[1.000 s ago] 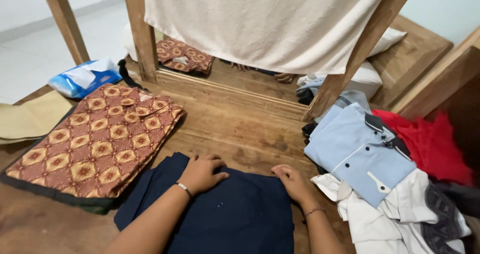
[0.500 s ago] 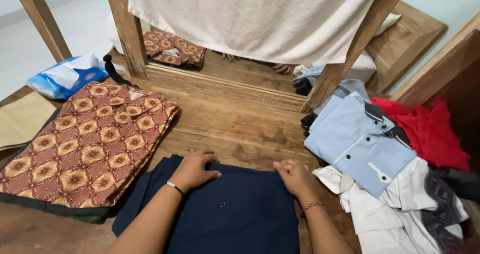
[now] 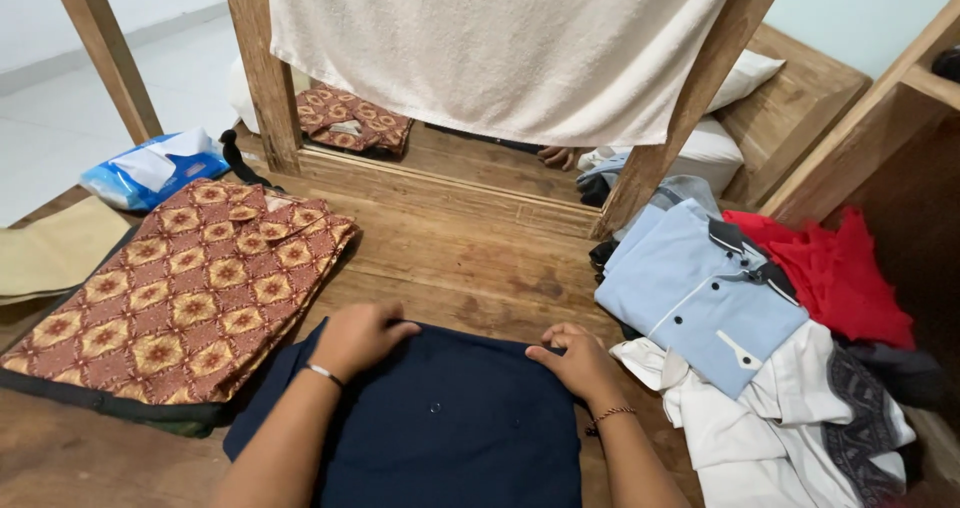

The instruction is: The person folds a dark blue polo shirt and a light blue button-up shirt on a wooden table. They smooth out the fabric, fold the sleeves and sides, and then fold the shirts in half before placing them on a stack.

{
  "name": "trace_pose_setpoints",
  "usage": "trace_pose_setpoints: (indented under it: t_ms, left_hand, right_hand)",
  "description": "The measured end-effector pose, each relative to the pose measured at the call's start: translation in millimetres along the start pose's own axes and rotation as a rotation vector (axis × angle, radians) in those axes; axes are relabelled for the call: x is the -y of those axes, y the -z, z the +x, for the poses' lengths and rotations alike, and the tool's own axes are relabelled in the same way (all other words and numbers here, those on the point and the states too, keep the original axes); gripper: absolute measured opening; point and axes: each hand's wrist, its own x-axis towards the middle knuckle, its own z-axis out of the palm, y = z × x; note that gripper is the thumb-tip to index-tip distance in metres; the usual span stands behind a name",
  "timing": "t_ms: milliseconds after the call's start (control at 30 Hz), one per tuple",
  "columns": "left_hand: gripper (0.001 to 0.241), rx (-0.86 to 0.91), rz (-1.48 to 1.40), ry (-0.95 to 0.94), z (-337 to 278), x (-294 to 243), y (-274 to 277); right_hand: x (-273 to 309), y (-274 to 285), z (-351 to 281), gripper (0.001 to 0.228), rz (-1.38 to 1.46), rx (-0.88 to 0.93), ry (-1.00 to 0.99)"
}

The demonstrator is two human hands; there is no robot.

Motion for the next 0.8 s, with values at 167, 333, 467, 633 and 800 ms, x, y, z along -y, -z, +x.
trace_pose_setpoints:
  t_ms: [167, 333, 467, 633, 800]
  left_hand:
    - [0.045, 0.058, 0.005, 0.169, 11, 30, 3]
    - [0.046, 0.037, 0.084, 0.234, 22, 47, -23]
    - [0.043, -0.011, 0.055, 0.234, 19, 50, -22]
    - [0.027, -0.149, 0.107, 0.150, 15, 45, -19]
    - [0.029, -0.502, 0.150, -0.127, 2, 4, -20]
  right_hand:
    - [23, 12, -5, 0.058, -0.034, 0.001, 0.019]
    - [-2, -7, 0, 0.050, -0.148, 0.015, -0.007]
    - [12, -8, -4, 0.044, -0.153, -0.061, 0.000]
    - [124, 0, -45, 0.075, -0.345, 0.190, 0.178]
    - [113, -28, -50, 0.082, -0.281, 0.446, 0.127]
